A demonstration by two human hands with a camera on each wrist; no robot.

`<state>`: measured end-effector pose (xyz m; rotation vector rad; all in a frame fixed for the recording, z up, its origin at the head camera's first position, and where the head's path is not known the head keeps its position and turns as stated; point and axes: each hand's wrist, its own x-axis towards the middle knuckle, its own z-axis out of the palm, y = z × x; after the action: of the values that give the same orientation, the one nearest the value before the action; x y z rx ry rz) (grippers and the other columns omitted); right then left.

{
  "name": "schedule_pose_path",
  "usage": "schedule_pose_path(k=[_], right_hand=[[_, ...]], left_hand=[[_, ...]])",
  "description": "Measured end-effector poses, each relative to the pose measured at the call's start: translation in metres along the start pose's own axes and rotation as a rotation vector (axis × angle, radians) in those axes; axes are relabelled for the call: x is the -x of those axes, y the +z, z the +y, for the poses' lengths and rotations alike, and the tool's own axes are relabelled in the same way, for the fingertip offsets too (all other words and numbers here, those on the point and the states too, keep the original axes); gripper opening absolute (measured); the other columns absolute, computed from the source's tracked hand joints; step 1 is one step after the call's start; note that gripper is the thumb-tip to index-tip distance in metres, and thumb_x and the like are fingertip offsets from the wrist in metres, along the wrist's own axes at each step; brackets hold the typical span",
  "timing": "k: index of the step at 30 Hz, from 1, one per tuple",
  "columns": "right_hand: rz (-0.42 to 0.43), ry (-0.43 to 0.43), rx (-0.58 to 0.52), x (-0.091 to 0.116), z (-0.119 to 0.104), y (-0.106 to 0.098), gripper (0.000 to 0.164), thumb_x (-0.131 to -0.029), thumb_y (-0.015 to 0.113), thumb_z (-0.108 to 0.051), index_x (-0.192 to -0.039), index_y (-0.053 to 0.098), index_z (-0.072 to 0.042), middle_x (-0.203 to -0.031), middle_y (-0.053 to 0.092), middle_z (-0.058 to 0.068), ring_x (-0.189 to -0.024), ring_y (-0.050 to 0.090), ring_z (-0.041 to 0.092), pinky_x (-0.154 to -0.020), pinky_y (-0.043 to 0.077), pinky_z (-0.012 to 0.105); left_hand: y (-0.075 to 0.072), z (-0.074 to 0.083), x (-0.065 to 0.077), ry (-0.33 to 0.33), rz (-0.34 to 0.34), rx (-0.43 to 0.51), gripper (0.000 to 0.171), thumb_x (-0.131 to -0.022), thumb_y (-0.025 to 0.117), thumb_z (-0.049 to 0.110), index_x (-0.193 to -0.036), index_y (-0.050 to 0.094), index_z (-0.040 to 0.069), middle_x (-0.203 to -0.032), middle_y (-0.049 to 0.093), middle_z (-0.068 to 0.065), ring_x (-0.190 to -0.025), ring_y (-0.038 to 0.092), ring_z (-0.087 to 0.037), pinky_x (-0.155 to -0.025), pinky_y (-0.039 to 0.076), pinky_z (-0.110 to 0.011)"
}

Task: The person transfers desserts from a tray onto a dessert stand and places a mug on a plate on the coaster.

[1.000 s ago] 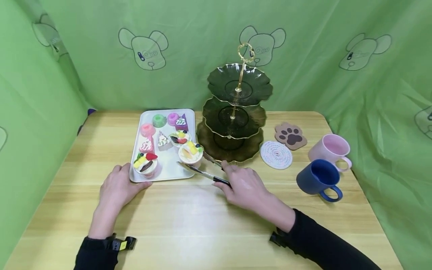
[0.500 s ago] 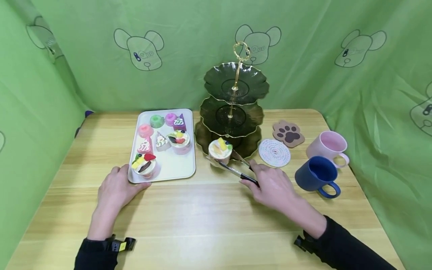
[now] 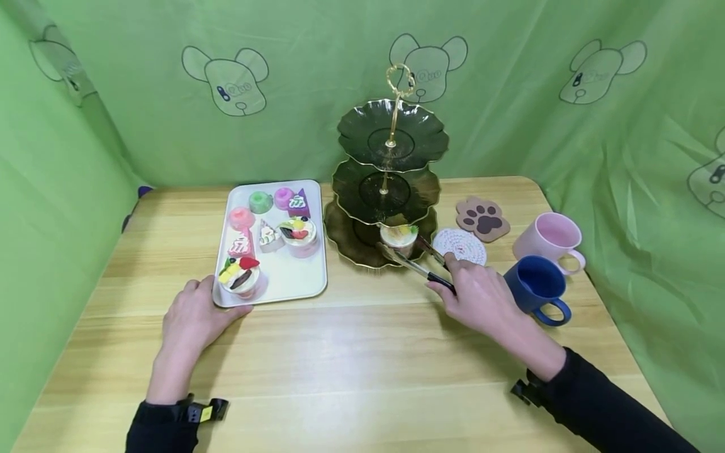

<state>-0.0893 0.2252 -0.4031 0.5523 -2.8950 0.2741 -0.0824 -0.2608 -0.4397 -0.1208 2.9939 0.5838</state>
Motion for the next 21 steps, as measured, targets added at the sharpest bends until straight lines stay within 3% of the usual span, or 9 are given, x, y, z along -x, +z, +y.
schedule_pose_path(k=[6,14,21], right_hand=[[-0.029,0.032,0.014,-0.013,0.011,0.003,0.060,-0.098,0.074,-0.042,-0.125,0.063,0.010,-0.065,0.055,0.010,-0.045,0.051,0.026,-0.037,0.042,0.041],[-0.042,0.059,0.049,-0.030,0.019,0.007,0.066,-0.098,0.073,-0.044,-0.130,0.062,0.013,-0.062,0.054,0.014,-0.045,0.051,0.030,-0.039,0.044,0.046],[-0.018,0.045,0.078,-0.044,0.024,0.011,0.063,-0.098,0.074,-0.040,-0.126,0.063,0.015,-0.062,0.056,0.016,-0.047,0.054,0.034,-0.041,0.046,0.049]], left_hand=[[0.001,-0.001,0.002,-0.009,0.008,0.006,0.096,-0.080,0.089,0.057,-0.136,0.054,-0.013,-0.112,0.057,-0.033,-0.099,0.059,-0.052,-0.072,0.050,-0.058],[0.000,0.000,0.001,-0.003,0.022,0.001,0.093,-0.079,0.090,0.056,-0.135,0.056,-0.011,-0.108,0.057,-0.030,-0.094,0.059,-0.049,-0.067,0.049,-0.053],[0.001,0.000,-0.001,-0.002,0.013,0.001,0.093,-0.080,0.089,0.054,-0.135,0.055,-0.012,-0.112,0.057,-0.032,-0.099,0.058,-0.053,-0.070,0.050,-0.058]])
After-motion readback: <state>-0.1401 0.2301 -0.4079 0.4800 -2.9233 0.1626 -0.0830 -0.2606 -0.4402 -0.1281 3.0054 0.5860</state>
